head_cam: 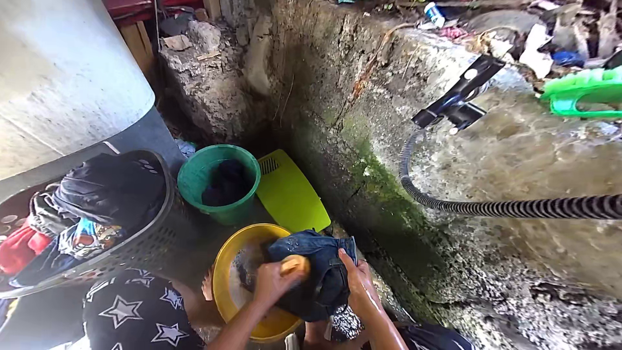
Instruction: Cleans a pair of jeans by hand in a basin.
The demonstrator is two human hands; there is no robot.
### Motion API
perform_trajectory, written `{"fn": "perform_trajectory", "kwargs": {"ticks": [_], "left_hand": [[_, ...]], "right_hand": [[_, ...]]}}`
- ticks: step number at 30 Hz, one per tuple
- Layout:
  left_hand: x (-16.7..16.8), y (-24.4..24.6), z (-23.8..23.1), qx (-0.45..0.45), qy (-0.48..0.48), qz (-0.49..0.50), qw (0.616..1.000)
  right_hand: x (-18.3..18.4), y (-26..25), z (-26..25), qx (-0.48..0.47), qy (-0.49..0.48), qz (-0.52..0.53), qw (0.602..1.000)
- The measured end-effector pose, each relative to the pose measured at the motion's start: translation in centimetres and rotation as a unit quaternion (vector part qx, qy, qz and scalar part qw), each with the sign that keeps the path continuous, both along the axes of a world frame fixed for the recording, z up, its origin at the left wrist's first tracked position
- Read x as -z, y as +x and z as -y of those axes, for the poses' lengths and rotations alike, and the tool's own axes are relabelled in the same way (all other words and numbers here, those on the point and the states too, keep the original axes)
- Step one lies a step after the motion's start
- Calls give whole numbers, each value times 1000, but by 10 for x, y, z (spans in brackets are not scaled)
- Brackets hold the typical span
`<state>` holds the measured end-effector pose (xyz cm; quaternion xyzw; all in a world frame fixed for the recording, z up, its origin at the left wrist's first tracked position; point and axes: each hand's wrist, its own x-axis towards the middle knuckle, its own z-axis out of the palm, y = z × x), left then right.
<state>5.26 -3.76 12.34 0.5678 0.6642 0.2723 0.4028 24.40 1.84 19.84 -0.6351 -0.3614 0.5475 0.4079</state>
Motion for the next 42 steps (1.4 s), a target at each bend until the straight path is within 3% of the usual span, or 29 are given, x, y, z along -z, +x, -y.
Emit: {"fn": "perform_trajectory", "kwargs": {"ticks": [2,3,5,6,8,10,12,14,16,19,22,24,26,28,30,33,35,37,39,42], "left_hand": [[-6,39,6,13,148,144,978],[6,45,13,52,130,134,981],[36,17,18,131,-51,-29,990],[48,-6,12,151,-155,-125,968],[62,-49,8,89,-289,-203,931],[52,-78,-5,-86,-256,-123,955],[48,-79,-15,-196,-182,-50,962],[60,-73,-29,-168,-196,-81,963],[97,-61,-33,-147,-260,-117,947],[138,-50,-20,-188,-331,-136,915],[157,-46,-14,-212,-356,-119,902],[167,-52,-12,-215,-357,-101,903],[167,-57,-17,-288,-329,-58,897],[157,-59,-29,-396,-205,17,895],[118,-56,-36,-425,-48,73,901],[40,-35,-41,-347,209,236,883],[-13,-13,-37,-193,304,308,881],[-34,9,-36,16,371,236,898],[-31,19,-47,203,383,29,901],[-31,5,-77,282,222,-136,923]], "right_hand": [[-2,2,-2,-6,4,-5,1000],[-3,3,-1,-14,5,-7,1000],[-6,3,1,-22,3,-20,1000],[-7,3,2,-19,-1,-51,999],[-9,5,8,-44,-6,-136,990],[-2,12,9,-119,-15,-156,980],[11,16,12,-181,-65,-54,980],[23,14,8,-193,-113,10,975],[22,14,4,-161,-143,14,976],[19,12,4,-98,-141,-41,984],[15,5,2,8,-129,-103,986],[18,3,0,27,-132,-120,984],[19,3,1,-18,-151,-141,978],[19,1,0,-48,-141,-152,977],[19,-2,3,-56,-117,-163,978],[17,-7,6,-77,-121,-170,975],[12,-7,8,-141,-124,-186,964],[5,-9,7,-143,-130,-208,959],[1,-9,6,-119,-130,-196,965],[12,1,3,-175,-138,-172,960]]}}
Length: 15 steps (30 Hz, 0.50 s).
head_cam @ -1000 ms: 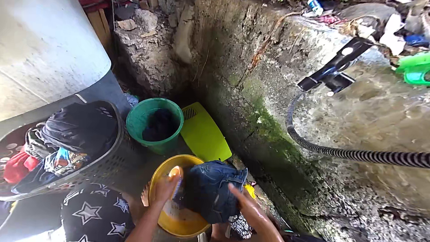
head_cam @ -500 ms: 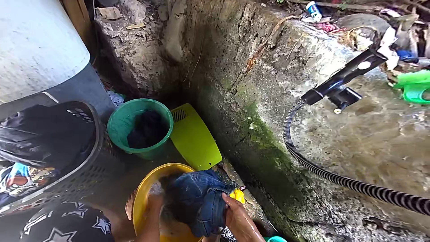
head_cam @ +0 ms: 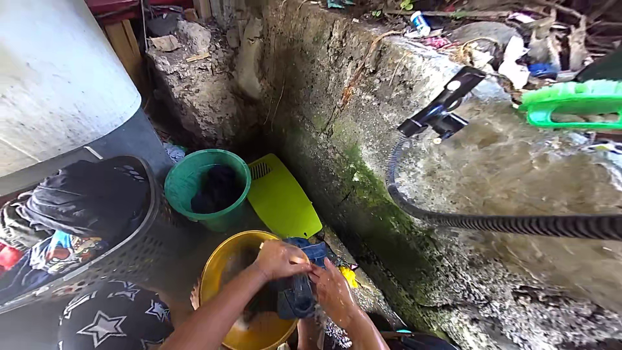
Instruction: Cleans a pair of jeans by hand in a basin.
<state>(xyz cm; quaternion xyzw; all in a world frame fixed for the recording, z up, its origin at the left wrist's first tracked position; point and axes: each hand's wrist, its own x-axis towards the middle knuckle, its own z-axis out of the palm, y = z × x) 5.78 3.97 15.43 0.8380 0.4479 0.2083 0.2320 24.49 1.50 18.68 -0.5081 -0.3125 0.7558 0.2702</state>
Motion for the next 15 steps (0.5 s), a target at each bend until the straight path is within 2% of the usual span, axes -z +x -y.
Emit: {"fn": "perform_trajectory", "kwargs": {"ticks": [1,3,5,8,9,10,13,15], "left_hand": [[-4,6,-1,11,17,-6,1000],[-17,27,22,101,97,44,989],[-19,37,31,177,129,62,974],[-24,2,-3,94,13,-67,993],[-25,-3,-5,78,8,-83,993],[-28,2,4,84,23,-73,994],[-19,32,39,198,138,16,970],[-19,23,24,183,69,-26,980]], "right_hand": [[2,3,-2,6,-1,6,1000],[5,7,0,33,-5,-11,999],[6,11,1,11,6,-24,1000],[6,14,3,-28,45,29,998],[6,13,3,-34,46,35,998],[5,14,3,-35,44,39,998],[7,15,2,-52,34,42,997],[6,15,4,-60,52,68,995]]}}
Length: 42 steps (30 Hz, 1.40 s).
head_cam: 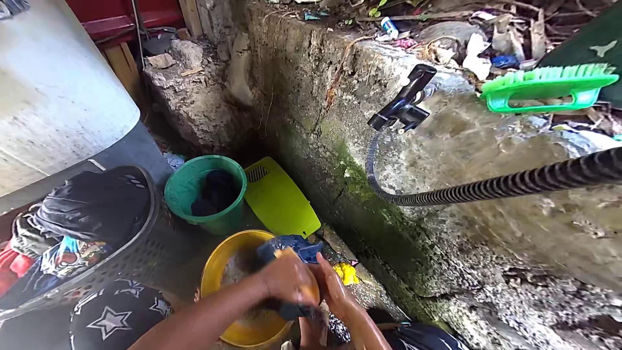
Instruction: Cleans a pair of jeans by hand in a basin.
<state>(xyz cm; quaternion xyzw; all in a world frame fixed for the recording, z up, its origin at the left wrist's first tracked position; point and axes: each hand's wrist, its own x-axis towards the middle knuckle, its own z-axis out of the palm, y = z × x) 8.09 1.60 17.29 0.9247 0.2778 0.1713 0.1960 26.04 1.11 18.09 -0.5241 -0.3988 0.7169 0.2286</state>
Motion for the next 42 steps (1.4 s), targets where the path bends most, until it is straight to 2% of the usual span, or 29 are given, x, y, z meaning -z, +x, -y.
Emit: {"fn": "perform_trajectory", "kwargs": {"ticks": [2,5,7,9,11,12,14,15,16,19,20,21,23,24,25,27,29,30,32,35,37,40,42], "left_hand": [[-5,-6,-18,-44,-20,-44,998],[-4,18,22,44,52,36,997],[6,17,22,61,63,44,995],[-2,-4,-7,-45,-20,-18,999],[-6,-11,-23,-111,-34,-46,992],[-8,-3,-13,-101,-4,-14,995],[-3,23,23,-5,59,90,994],[2,30,31,26,75,104,991],[6,27,27,19,65,99,993],[-1,-5,-20,-137,-44,-6,990],[-1,-6,-23,-160,-35,-8,987],[-3,2,-16,-150,-4,15,989],[-2,28,16,-32,69,108,991],[2,34,26,11,82,119,989],[7,30,25,4,73,108,991],[4,-7,1,-142,-36,-17,989],[1,-44,-35,-314,-165,-159,921],[3,-57,-44,-386,-217,-174,879],[14,-75,-39,-494,-287,-109,814],[61,-90,-14,-566,-361,-14,741],[105,-93,-4,-603,-409,2,685],[169,-92,10,-663,-453,19,596],[188,-85,25,-685,-440,7,581]], "right_hand": [[-2,1,-3,9,5,7,1000],[-1,-1,-3,27,-25,2,999],[-2,-2,-5,16,-18,7,1000],[-4,-2,-1,19,-8,12,1000],[-5,-2,-3,30,-17,8,999],[-6,-3,-5,48,-25,4,999],[-2,-3,-5,63,-44,-21,997],[-1,-3,-6,59,-42,-25,997],[0,-3,-6,63,-28,-12,998],[1,-2,-7,71,-1,19,997],[-1,-2,-7,75,-2,23,997],[-4,-3,-8,87,-5,23,996],[-8,-5,-5,100,-18,16,995],[-7,-3,-4,95,-24,10,995],[-5,-1,-4,85,-19,12,996],[-3,2,-3,53,1,26,998],[-7,4,-3,41,-4,28,999],[-7,6,-4,40,-16,23,999],[-2,9,-5,42,-45,23,998],[9,8,-5,42,-64,83,994],[15,3,-3,0,-43,136,990],[22,1,-3,-60,2,159,986],[19,1,-6,-43,23,161,986]]}}
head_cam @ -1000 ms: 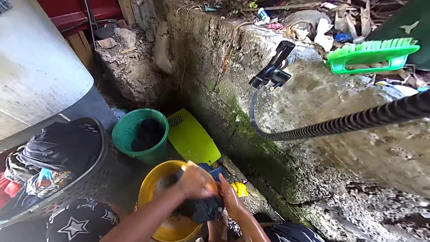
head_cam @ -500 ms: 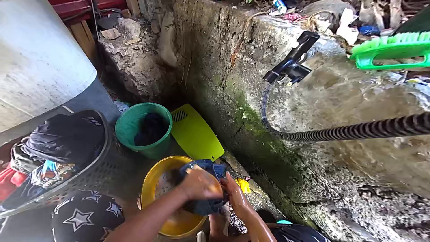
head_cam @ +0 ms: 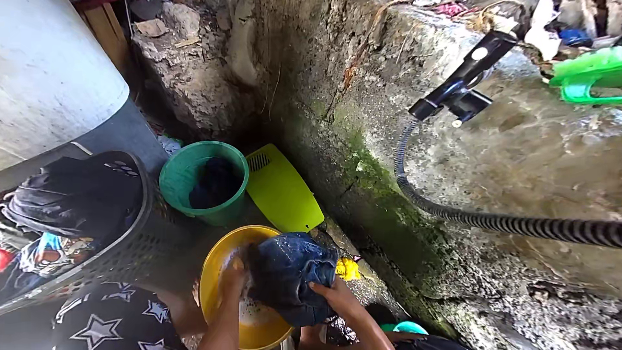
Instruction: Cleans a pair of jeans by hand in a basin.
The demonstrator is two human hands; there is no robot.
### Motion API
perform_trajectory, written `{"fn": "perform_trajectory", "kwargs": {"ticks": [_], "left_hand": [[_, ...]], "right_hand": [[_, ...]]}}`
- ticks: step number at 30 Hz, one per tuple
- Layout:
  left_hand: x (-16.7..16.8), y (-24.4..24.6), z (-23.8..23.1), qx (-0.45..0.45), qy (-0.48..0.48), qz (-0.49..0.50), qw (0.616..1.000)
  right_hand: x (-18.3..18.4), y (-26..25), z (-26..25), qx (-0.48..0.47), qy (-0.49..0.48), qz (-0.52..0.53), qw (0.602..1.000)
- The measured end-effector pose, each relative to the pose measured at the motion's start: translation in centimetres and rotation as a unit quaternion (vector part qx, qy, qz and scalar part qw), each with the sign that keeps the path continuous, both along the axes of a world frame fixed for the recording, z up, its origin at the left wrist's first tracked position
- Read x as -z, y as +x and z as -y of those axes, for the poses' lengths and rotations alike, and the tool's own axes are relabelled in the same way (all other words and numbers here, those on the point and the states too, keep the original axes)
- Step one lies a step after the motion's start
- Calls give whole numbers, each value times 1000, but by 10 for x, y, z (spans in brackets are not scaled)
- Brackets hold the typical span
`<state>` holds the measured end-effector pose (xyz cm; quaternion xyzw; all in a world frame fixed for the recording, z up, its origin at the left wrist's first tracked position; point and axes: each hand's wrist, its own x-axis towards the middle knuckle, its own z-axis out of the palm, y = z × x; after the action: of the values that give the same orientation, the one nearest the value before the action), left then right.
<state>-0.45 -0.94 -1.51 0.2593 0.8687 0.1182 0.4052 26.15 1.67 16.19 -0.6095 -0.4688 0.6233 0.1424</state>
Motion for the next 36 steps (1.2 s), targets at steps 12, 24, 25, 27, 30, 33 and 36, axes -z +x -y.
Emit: {"fn": "perform_trajectory", "kwargs": {"ticks": [12,24,25,27,30,33,36], "left_hand": [[-71,23,-8,-195,410,119,883],[-104,30,3,218,75,43,972],[-131,36,1,186,206,68,958],[-152,65,0,154,423,148,881],[-102,76,30,296,214,152,919],[-69,44,32,385,-119,36,914],[-100,23,19,294,-56,52,953]], "right_hand": [[7,-28,5,217,10,-37,975],[-20,-22,4,282,176,-116,936],[-19,-22,5,279,168,-114,939],[-22,-23,3,275,165,-117,940],[-30,-22,5,274,175,-121,938],[-31,-16,2,259,162,-126,944],[-29,-12,1,240,124,-115,956]]}}
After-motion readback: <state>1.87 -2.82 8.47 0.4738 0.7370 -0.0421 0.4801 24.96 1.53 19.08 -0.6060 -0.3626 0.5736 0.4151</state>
